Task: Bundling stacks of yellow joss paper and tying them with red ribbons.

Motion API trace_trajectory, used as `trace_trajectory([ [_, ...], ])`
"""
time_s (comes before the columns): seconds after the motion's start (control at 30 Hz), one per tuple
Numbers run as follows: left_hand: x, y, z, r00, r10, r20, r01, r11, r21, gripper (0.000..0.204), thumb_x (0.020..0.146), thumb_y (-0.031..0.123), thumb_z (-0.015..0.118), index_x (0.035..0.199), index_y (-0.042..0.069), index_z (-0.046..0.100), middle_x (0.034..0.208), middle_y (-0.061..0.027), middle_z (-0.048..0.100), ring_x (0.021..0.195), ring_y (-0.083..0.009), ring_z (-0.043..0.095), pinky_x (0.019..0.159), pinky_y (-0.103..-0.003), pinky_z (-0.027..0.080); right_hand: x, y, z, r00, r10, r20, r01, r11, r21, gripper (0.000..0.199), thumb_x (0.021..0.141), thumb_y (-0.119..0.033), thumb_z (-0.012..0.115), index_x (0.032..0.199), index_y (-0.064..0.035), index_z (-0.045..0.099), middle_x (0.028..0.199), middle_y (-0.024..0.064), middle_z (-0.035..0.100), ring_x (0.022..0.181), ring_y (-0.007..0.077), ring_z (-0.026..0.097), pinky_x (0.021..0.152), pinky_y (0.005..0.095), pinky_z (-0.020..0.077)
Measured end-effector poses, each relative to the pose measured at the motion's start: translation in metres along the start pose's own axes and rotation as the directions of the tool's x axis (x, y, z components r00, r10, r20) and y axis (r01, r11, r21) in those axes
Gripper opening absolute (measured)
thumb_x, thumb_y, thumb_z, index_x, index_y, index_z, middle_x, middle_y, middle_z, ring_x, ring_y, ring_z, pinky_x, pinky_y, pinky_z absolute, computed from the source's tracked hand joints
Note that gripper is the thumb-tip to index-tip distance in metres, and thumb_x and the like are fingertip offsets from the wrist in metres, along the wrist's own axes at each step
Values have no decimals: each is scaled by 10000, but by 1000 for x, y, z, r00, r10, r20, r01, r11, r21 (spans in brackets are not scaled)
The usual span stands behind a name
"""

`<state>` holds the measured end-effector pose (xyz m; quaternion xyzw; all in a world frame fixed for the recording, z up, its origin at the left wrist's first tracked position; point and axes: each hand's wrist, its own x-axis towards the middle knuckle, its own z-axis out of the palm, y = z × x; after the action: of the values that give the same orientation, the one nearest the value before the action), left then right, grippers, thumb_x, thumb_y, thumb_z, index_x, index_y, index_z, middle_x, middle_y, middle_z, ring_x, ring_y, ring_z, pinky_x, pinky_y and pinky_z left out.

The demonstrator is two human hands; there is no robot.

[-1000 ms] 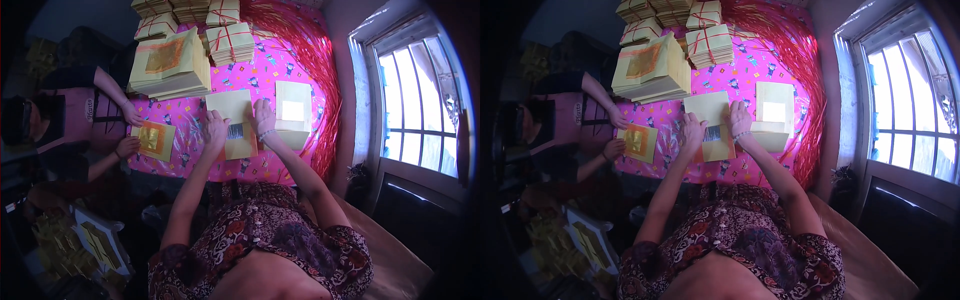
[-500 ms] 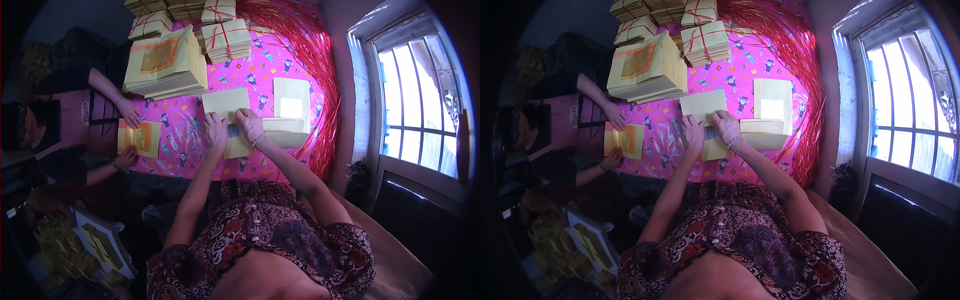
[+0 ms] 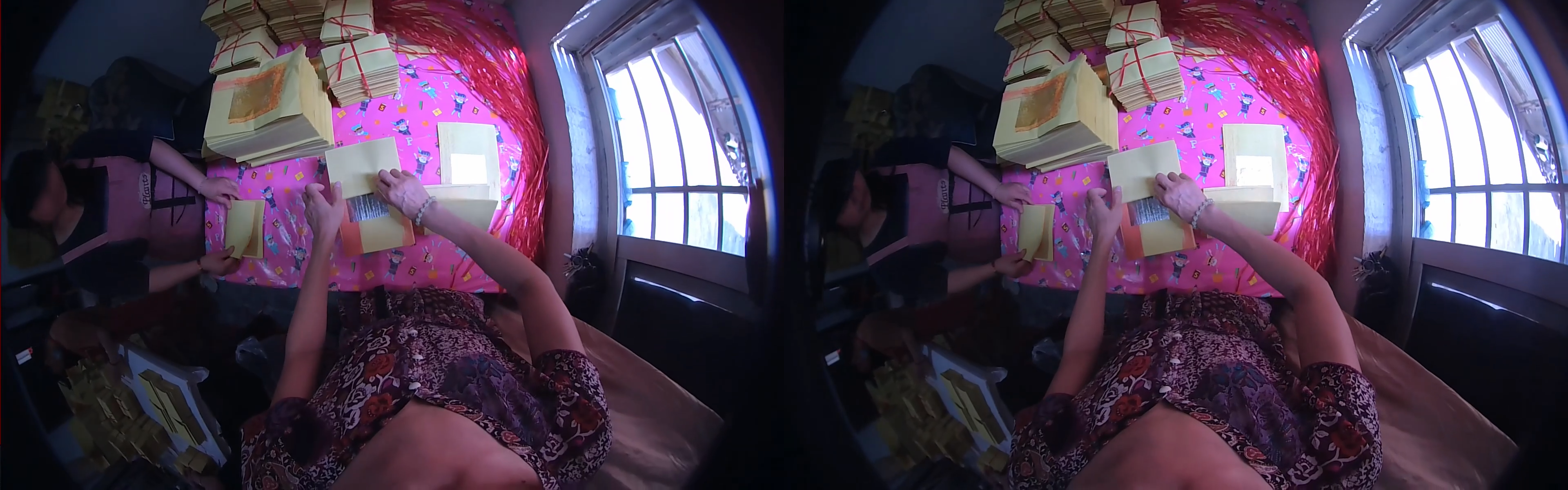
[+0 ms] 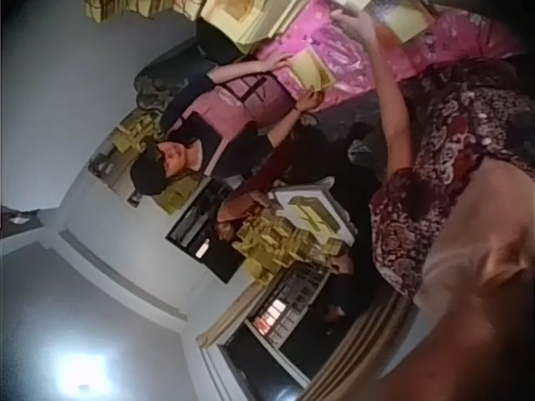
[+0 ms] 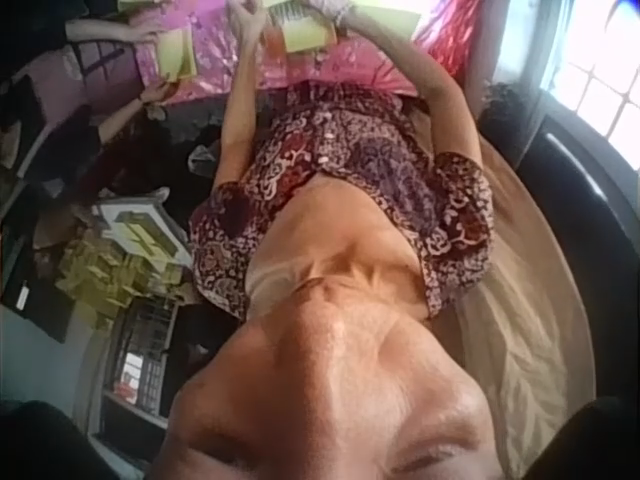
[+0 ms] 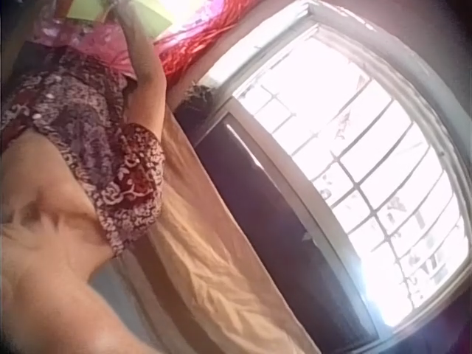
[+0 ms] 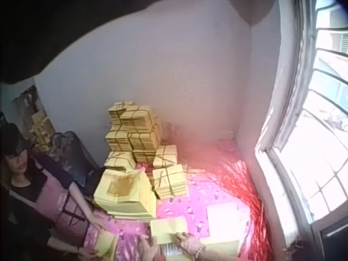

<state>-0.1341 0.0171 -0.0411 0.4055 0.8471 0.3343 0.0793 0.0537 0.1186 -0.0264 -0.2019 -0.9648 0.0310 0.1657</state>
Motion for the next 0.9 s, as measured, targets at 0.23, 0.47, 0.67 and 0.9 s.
trace_trajectory([
  [0.23,5,21,-2,941,-248,228,334,582,-742,333,904,83,555,1160,2,358,967,-144,585,684,-168,619,513,-268,537,10,2,-22,992,127,-25,-124,985,119,185,752,-289,667,861,-149,615,895,52,493,869,233,518,714,381,457],
  [0.47,-39,104,-40,969,72,236,172,488,-856,359,914,28,482,1243,-17,345,1058,-112,561,843,-136,594,635,-232,550,-38,1,-96,701,683,-204,-440,640,630,746,783,-282,726,1331,32,328,1172,244,456,1101,353,466,942,428,408],
  [0.67,-114,137,-45,822,381,424,281,376,-883,315,903,27,490,1206,2,406,1056,-54,544,939,-102,538,797,-247,463,-127,-19,-151,546,835,67,-169,31,985,457,905,-69,550,1304,30,351,1096,137,555,991,178,566,856,302,473],
  [0.9,-171,113,0,643,393,657,419,538,-731,231,874,13,511,1089,19,424,1011,-89,559,929,-135,556,798,-295,458,-219,-31,-120,503,861,74,-219,45,975,234,903,-26,538,1113,-4,439,1049,85,571,980,138,559,857,285,461],
])
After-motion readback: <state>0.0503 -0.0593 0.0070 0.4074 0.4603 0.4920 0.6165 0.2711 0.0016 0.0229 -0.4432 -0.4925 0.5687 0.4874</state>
